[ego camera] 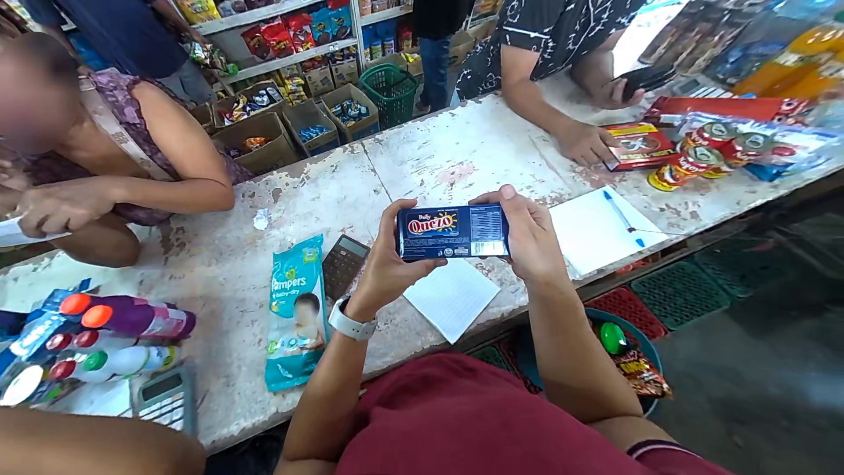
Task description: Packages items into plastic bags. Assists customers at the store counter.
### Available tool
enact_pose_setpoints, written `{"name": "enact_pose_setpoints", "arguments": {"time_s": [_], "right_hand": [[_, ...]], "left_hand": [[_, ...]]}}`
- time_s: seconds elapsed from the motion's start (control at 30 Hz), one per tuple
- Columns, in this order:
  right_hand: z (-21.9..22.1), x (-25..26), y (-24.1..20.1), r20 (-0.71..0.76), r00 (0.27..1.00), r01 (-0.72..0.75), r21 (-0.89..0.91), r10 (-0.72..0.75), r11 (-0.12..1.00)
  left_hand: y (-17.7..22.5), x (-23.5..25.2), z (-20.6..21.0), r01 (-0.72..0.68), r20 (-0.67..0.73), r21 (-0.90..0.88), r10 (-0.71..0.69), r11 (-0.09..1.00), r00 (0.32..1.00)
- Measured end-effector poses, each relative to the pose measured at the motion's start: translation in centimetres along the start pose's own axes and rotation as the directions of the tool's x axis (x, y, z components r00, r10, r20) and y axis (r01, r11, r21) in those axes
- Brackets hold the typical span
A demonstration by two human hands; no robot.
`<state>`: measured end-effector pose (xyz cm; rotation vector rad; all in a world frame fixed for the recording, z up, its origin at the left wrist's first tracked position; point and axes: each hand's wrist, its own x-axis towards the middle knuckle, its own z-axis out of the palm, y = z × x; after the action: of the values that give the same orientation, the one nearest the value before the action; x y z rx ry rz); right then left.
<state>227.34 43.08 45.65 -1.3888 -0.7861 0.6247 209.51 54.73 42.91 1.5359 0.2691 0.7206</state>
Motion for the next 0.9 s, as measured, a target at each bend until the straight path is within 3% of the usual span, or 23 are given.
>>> {"name": "enact_pose_setpoints", "arguments": {"time_s": [0.33, 0.73, 0.9], "right_hand": [[-0.2, 0.0, 0.4, -0.019, 1.000, 0.016, -0.008, -0.016, 1.000], [-0.3, 0.4, 0.1, -0.035, 0.993, 0.112, -0.031, -0.113, 0.993], [-0.3, 0.3, -0.2, -0.040, 0.991, 0.123, -0.065, -0.126, 0.990]], "left_hand": [[1.1, -0.3, 0.7, -0.075, -0.010, 0.050, 0.075, 0.996, 0.997], [2.3, -0.7, 1.7, -0.246, -0.014, 0.315, 0.264, 0.916, 0.964], [2.5, -0.5, 1.8, -0.224, -0.019, 0.285, 0.239, 0.932, 0.971]]}}
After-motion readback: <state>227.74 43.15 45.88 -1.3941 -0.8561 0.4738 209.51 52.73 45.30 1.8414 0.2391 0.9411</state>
